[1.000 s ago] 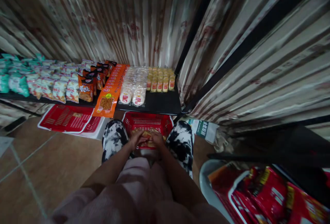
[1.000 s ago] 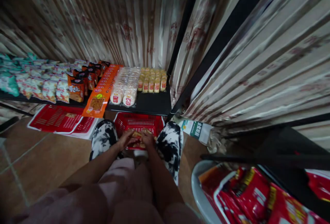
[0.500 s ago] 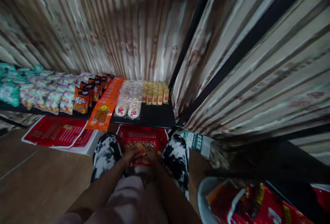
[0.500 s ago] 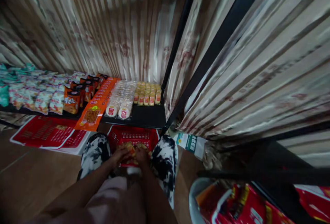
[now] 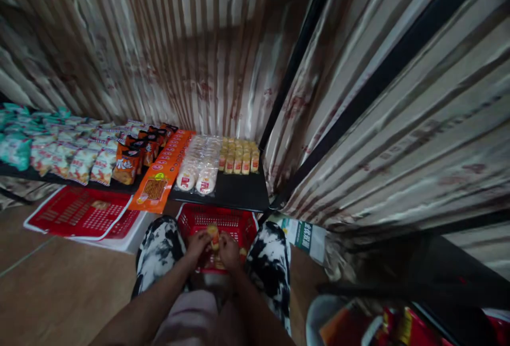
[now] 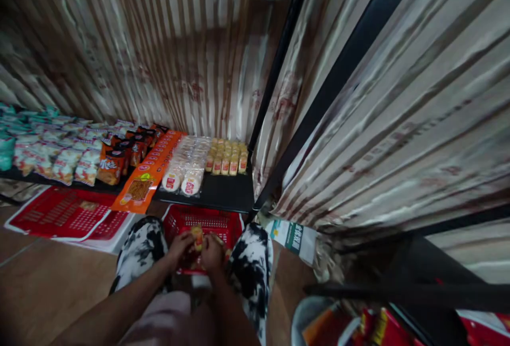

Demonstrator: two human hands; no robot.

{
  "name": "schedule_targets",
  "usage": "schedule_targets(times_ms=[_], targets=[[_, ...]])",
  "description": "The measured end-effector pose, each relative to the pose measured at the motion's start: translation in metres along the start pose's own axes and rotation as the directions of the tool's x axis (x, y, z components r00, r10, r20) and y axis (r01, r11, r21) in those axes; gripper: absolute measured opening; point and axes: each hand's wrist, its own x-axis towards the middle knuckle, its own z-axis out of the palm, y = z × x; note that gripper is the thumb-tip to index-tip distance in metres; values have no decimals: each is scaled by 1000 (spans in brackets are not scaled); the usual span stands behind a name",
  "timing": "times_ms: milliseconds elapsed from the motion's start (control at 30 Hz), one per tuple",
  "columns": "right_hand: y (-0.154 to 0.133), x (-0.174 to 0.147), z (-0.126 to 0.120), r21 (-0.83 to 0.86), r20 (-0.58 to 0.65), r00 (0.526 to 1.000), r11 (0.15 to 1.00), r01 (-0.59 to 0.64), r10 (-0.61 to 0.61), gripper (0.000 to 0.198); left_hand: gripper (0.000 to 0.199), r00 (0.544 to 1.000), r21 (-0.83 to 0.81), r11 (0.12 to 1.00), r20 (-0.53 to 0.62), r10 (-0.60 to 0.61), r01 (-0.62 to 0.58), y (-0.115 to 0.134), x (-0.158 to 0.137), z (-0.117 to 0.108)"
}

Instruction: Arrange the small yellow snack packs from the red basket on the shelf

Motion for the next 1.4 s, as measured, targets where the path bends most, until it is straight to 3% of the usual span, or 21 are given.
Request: schedule_targets(times_ms=[167,367,633,933,1200,1400], targets=[[-3,-1,-2,-35,51,998,999,37,-36,22,30,993,105,989,-35,111,-107,14,4,7],[-17,6,-15,-182,-28,999,983,28,-33,27,21,963,224,938,14,269,-265,33,6,19],[-45,30,-36,29,-144,989,999,34,-30,30,23,919,272,879,66,389,-392,71,-4,43],[-69,73,-55,148,-200,980,989,18,12,36,32,850,431,771,-17,527,-469,100,-1,60],[-67,104,-50,225,-188,982,974,21,22,37,25,815,480,702,49,578,-526,110,13,70],[-59,124,-41,199,-198,980,980,11,29,36,26,825,544,682,35,564,-489,116,26,76]])
